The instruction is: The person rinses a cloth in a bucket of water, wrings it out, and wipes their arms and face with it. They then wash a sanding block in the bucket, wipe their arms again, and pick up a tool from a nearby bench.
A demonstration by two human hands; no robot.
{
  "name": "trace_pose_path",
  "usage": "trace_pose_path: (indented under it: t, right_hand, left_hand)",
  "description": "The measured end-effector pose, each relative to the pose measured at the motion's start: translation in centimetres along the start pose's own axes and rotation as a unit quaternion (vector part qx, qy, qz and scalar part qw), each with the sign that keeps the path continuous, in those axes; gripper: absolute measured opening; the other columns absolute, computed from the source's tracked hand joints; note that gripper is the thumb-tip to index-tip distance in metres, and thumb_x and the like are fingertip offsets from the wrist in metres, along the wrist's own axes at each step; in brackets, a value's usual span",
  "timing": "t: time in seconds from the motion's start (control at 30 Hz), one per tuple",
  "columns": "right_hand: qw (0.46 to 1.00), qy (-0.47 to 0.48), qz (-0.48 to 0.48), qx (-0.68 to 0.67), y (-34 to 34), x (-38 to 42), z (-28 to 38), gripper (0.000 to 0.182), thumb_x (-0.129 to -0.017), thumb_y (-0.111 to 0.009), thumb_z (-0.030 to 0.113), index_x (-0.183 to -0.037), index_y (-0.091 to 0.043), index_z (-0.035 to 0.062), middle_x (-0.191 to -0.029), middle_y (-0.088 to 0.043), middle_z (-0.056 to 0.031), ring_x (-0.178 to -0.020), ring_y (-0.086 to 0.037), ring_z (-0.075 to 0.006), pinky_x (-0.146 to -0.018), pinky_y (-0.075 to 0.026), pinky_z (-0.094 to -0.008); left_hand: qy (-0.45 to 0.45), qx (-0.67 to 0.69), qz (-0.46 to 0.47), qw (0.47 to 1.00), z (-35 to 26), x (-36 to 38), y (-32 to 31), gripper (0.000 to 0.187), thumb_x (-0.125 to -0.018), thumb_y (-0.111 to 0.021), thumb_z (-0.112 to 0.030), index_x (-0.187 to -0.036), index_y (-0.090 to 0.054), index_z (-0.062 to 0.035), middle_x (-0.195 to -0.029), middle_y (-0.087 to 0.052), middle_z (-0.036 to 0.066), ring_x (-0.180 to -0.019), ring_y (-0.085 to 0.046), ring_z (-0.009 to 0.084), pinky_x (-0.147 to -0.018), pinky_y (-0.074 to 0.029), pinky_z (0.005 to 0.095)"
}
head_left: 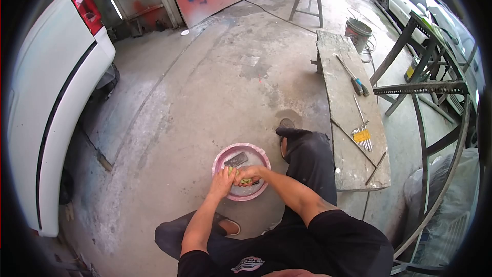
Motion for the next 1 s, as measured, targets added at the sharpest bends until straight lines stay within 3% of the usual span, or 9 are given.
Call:
trace_pose_path:
  t: [0.07, 0.13, 0.27, 0.33, 0.43, 0.53, 0.63, 0.77, 1.0]
  right_hand:
    - [0.999, -0.025, 0.003, 0.037, -0.6, -0.2, -0.5, 0.011, -0.075, -0.072, 0.018, -0.080, -0.067, 0.0094, -0.066, -0.058, -0.0003, -0.055, -0.055, -0.0134, -0.044, -0.041, -0.0314]
    - [0.977, 0.019, -0.147, 0.151, 0.3, 1.4, 1.6, 0.015, -0.076, -0.070, 0.023, -0.078, -0.066, 0.0084, -0.069, -0.061, -0.0031, -0.057, -0.056, -0.0159, -0.045, -0.043, -0.0319]
    - [0.945, 0.073, -0.159, 0.276, -0.3, 1.8, 3.1, 0.024, -0.078, -0.067, 0.028, -0.085, -0.066, 0.0050, -0.082, -0.068, -0.0134, -0.067, -0.065, -0.0249, -0.053, -0.050, -0.0389]
    - [0.814, 0.224, -0.287, 0.452, -0.8, 3.2, 6.0, 0.029, -0.076, -0.066, 0.027, -0.084, -0.067, -0.0014, -0.076, -0.068, -0.0229, -0.070, -0.069, -0.0352, -0.061, -0.053, -0.0482]
    - [0.747, 0.229, -0.383, 0.492, 0.4, 3.5, 4.9, 0.029, -0.076, -0.065, 0.024, -0.088, -0.067, -0.0021, -0.078, -0.068, -0.0258, -0.075, -0.068, -0.0434, -0.068, -0.055, -0.0506]
    - [0.763, 0.093, -0.328, 0.549, 1.8, 1.9, 2.6, 0.035, -0.089, -0.056, 0.028, -0.109, -0.063, 0.0002, -0.091, -0.070, -0.0259, -0.084, -0.069, -0.0417, -0.074, -0.056, -0.0514]
    - [0.729, 0.142, -0.323, 0.586, 0.9, 3.0, 3.5, 0.026, -0.083, -0.058, 0.019, -0.097, -0.062, -0.0030, -0.074, -0.068, -0.0237, -0.072, -0.069, -0.0410, -0.064, -0.055, -0.0513]
    - [0.715, 0.168, -0.306, 0.605, 0.1, 3.7, 4.1, 0.029, -0.086, -0.055, 0.020, -0.104, -0.059, -0.0018, -0.073, -0.067, -0.0236, -0.067, -0.068, -0.0400, -0.060, -0.054, -0.0514]
    - [0.637, 0.272, -0.279, 0.665, -3.0, 3.5, 4.0, 0.027, -0.086, -0.056, 0.025, -0.099, -0.051, 0.0013, -0.071, -0.067, -0.0197, -0.061, -0.067, -0.0393, -0.055, -0.052, -0.0495]
  left_hand:
    - [0.001, 0.021, 0.017, 1.000, 0.5, -0.2, -1.1, 0.041, -0.082, -0.063, -0.012, -0.122, -0.055, -0.0073, -0.116, -0.057, 0.020, -0.102, -0.062, 0.0321, -0.077, -0.053, 0.0409]
    - [0.013, 0.059, 0.033, 0.998, 1.0, -0.9, -1.3, 0.023, -0.083, -0.061, -0.013, -0.105, -0.057, -0.0067, -0.099, -0.065, 0.019, -0.086, -0.067, 0.0328, -0.071, -0.055, 0.0421]
    - [0.046, 0.062, 0.061, 0.995, 1.3, -1.5, -2.0, 0.013, -0.085, -0.060, -0.014, -0.096, -0.059, -0.0064, -0.081, -0.068, 0.017, -0.070, -0.069, 0.0356, -0.063, -0.055, 0.0460]
    - [0.077, 0.062, 0.127, 0.987, 1.8, -1.6, -3.2, 0.017, -0.087, -0.058, -0.016, -0.099, -0.061, -0.0043, -0.081, -0.070, 0.020, -0.068, -0.070, 0.0375, -0.063, -0.055, 0.0497]
    - [0.141, 0.090, 0.187, 0.968, 1.8, -1.8, -3.6, 0.026, -0.088, -0.058, -0.021, -0.105, -0.063, -0.0027, -0.092, -0.070, 0.025, -0.082, -0.071, 0.0388, -0.071, -0.057, 0.0492]
    - [0.186, 0.158, 0.205, 0.948, 1.6, -1.5, -4.4, 0.031, -0.085, -0.060, -0.021, -0.108, -0.063, -0.0005, -0.092, -0.069, 0.027, -0.093, -0.068, 0.0435, -0.078, -0.054, 0.0514]
    - [0.213, 0.283, 0.135, 0.925, 1.5, -1.2, -5.6, 0.035, -0.087, -0.058, -0.025, -0.108, -0.064, 0.0013, -0.101, -0.067, 0.031, -0.098, -0.066, 0.0444, -0.082, -0.054, 0.0508]
    - [0.290, 0.344, 0.158, 0.879, 2.3, 0.8, -9.0, 0.033, -0.083, -0.060, -0.023, -0.100, -0.065, 0.0047, -0.099, -0.066, 0.033, -0.098, -0.067, 0.0447, -0.081, -0.054, 0.0502]
    - [0.340, 0.462, 0.296, 0.764, 2.4, 3.5, -11.4, 0.023, -0.063, -0.075, -0.013, -0.080, -0.067, -0.0002, -0.075, -0.068, 0.012, -0.069, -0.066, 0.0221, -0.054, -0.051, 0.0361]
Point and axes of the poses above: each hand's wrist, its own x-axis away from the middle knuckle, its own y-axis out of the back of the hand, z = x × y, the point moved 10 cm from there along -x, towards the middle knuckle
